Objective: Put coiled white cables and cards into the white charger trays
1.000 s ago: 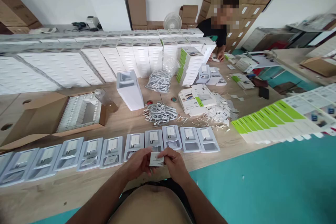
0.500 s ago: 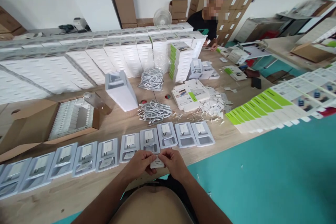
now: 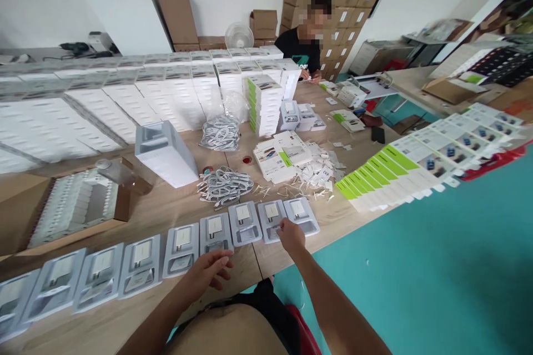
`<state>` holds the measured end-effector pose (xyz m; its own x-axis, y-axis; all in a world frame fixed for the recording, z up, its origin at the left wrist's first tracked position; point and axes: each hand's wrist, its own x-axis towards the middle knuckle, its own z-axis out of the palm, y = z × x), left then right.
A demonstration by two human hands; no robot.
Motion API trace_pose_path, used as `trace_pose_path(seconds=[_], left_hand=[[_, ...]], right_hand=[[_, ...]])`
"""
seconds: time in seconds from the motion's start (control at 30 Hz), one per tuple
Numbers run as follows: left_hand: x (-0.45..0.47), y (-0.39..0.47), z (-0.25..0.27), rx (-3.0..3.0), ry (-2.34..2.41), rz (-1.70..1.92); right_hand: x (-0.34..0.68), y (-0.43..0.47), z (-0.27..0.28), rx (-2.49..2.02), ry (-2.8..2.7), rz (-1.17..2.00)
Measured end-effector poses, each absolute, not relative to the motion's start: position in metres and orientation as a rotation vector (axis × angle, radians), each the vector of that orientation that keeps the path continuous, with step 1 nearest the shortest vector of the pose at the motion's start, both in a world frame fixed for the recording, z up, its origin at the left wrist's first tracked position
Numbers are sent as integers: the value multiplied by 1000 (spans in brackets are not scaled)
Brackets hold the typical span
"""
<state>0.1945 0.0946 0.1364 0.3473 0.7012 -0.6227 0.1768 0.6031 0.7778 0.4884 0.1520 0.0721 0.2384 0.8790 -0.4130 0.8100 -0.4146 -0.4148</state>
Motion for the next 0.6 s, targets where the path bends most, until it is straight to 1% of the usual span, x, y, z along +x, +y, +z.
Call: trace_pose_path(seconds=[0.2,0.37,0.6], left_hand=[[189,94,140,849,1228,476],[175,97,136,762,1282,569],[140,98,109,610,1434,615]], right_hand=[[475,158,61,-2448,-1924,817],[480,171,72,-2378,-2045,773],[527,261,101,-2312,-1851,729]])
